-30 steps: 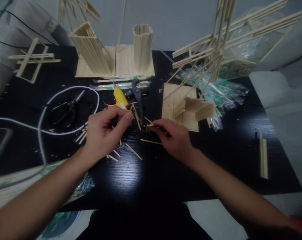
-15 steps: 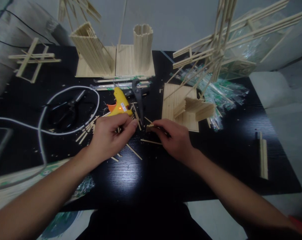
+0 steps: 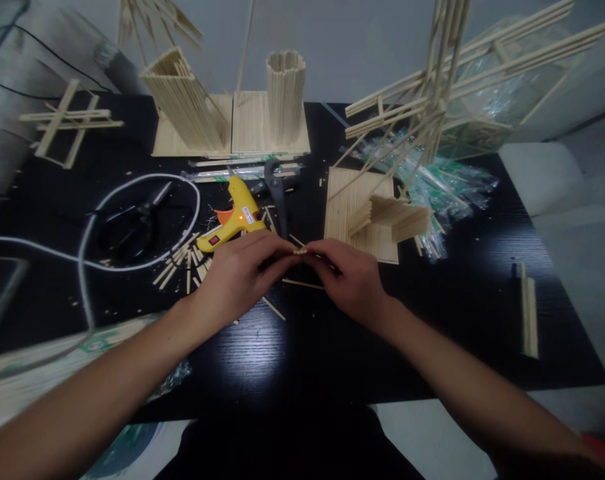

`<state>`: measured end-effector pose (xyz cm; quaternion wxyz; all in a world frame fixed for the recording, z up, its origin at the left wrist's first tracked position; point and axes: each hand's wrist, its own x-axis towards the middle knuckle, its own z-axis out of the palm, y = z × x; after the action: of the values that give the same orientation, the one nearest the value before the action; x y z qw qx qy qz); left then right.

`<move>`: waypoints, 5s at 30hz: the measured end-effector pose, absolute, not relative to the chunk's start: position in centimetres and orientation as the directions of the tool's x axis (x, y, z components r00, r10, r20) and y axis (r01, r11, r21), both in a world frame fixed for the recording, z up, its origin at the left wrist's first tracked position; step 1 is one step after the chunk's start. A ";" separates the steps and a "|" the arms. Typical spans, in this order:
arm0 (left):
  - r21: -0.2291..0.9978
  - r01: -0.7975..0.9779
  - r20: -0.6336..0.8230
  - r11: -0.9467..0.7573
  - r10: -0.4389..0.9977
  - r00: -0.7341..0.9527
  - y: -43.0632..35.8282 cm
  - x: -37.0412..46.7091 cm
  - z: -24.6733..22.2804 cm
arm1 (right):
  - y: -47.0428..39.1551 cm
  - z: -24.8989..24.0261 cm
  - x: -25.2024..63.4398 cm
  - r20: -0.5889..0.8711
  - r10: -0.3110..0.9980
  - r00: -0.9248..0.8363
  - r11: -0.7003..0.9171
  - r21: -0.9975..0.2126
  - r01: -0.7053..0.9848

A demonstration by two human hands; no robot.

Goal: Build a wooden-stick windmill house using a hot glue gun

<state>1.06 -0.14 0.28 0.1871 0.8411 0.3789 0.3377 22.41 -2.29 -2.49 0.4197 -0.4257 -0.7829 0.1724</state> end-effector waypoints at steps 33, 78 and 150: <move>0.489 0.498 0.469 -0.717 0.697 0.543 -0.7 1.1 -0.1 | -2.2 -2.5 22.6 0.456 0.838 -0.299 0.544 -0.671 0.503; 0.760 0.467 0.152 -0.452 0.822 0.549 -0.4 1.1 0.7 | -2.2 -0.6 22.4 -0.009 0.996 -0.093 -0.010 -1.000 -0.009; 0.937 0.318 -0.288 0.145 0.836 0.468 -0.5 1.7 0.9 | -2.7 0.3 21.9 -0.004 0.999 0.041 -0.002 -0.998 -0.059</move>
<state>1.73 -0.52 0.88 0.5948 0.6166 0.4675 0.2176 21.88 -2.74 0.34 0.5239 -0.4959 -0.4738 0.5051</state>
